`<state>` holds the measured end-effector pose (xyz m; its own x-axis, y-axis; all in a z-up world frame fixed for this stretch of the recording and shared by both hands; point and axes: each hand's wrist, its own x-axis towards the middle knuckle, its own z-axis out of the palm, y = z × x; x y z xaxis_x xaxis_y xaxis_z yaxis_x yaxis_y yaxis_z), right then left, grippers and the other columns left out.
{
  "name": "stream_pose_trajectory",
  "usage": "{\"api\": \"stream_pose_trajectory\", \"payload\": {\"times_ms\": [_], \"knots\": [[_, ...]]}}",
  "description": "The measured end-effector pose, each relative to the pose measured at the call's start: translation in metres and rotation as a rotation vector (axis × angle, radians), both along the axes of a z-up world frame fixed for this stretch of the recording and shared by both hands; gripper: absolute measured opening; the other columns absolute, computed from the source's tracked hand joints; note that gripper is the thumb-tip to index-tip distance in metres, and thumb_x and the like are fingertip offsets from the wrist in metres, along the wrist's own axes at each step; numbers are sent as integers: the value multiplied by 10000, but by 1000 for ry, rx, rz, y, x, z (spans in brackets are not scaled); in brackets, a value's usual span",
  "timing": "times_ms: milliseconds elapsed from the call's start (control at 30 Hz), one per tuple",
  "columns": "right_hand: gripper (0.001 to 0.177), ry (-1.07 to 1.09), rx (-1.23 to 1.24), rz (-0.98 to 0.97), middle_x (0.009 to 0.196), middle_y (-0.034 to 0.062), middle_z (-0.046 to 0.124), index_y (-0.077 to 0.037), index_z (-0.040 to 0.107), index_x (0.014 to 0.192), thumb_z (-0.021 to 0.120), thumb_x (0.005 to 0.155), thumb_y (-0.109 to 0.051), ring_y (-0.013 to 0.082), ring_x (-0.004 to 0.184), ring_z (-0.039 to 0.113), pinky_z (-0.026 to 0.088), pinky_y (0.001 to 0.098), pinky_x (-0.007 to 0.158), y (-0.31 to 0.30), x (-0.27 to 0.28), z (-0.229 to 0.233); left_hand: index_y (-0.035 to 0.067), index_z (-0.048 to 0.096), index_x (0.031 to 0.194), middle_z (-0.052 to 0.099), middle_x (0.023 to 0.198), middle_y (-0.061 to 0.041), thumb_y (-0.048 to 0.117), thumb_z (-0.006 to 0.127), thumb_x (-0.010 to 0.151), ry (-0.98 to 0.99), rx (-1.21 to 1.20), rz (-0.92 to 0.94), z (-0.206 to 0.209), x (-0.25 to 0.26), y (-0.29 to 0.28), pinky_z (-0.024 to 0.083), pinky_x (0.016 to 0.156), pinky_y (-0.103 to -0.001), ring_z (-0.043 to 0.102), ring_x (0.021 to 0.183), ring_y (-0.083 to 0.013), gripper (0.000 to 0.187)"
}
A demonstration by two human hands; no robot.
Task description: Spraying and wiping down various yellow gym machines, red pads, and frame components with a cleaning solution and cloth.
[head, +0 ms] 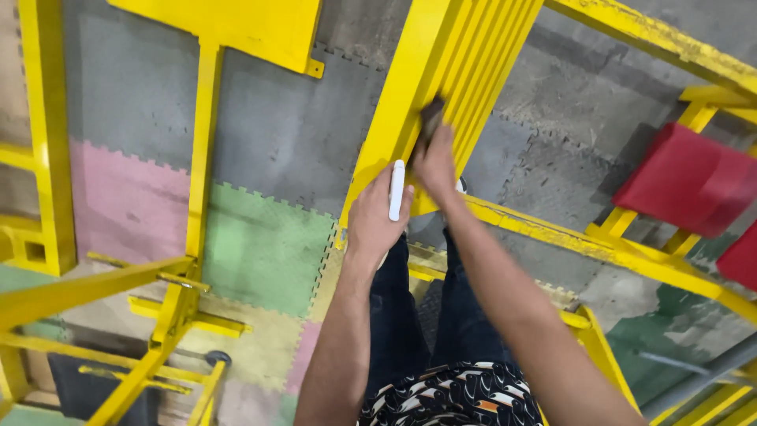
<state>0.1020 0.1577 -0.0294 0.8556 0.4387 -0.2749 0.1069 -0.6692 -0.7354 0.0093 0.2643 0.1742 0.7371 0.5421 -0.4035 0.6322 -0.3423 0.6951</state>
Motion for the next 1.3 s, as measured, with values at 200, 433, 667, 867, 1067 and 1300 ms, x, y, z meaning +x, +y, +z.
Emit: {"api": "stream_pose_trajectory", "payload": {"times_ms": [200, 433, 667, 867, 1067, 1300], "knots": [[650, 166, 11, 89, 1309, 308, 460, -13, 362, 1450, 652, 885, -154, 536, 1159, 516, 469, 561, 937, -18, -69, 55, 51, 599, 1330, 709, 1152, -228, 297, 674, 932, -1, -45, -58, -3, 5, 8, 541, 872, -522, 666, 1057, -445, 474], [524, -29, 36, -107, 1399, 284, 464, -88, 439, 1491, 534, 978, -34, 520, 1224, 511, 461, 528, 1034, 15, 28, -7, 33, 616, 1309, 722, 1102, -228, 301, 662, 955, 0, -84, -95, -5, -4, 15, 556, 862, -500, 680, 1034, -434, 446], [546, 8, 74, 10, 1349, 312, 442, -10, 410, 1470, 545, 941, -26, 537, 1235, 463, 425, 534, 1065, -14, -48, 4, 8, 614, 1293, 713, 1102, -243, 298, 677, 953, -82, -58, -76, -4, -20, 15, 556, 864, -500, 675, 1037, -451, 451], [511, 269, -57, 140, 1293, 295, 609, -29, 551, 1371, 610, 886, -178, 470, 1224, 595, 498, 499, 1040, -33, -32, 53, 19, 620, 1299, 719, 1137, -232, 283, 662, 943, -93, -52, -79, 12, -34, 20, 551, 868, -502, 674, 1054, -447, 445], [595, -114, 78, 23, 1401, 333, 539, 3, 395, 1524, 616, 988, -133, 497, 1281, 534, 448, 525, 1088, 19, 44, 39, 10, 608, 1325, 716, 1136, -257, 261, 677, 930, -49, -90, -20, 26, -50, 25, 555, 884, -496, 676, 1069, -452, 473], [678, 56, -78, 19, 1355, 333, 450, -49, 300, 1578, 515, 936, -15, 564, 1182, 529, 471, 576, 1024, 26, -59, 70, 19, 612, 1324, 732, 1071, -255, 291, 681, 933, -45, -108, -4, 36, -63, 26, 558, 854, -509, 692, 1020, -458, 481]]}}
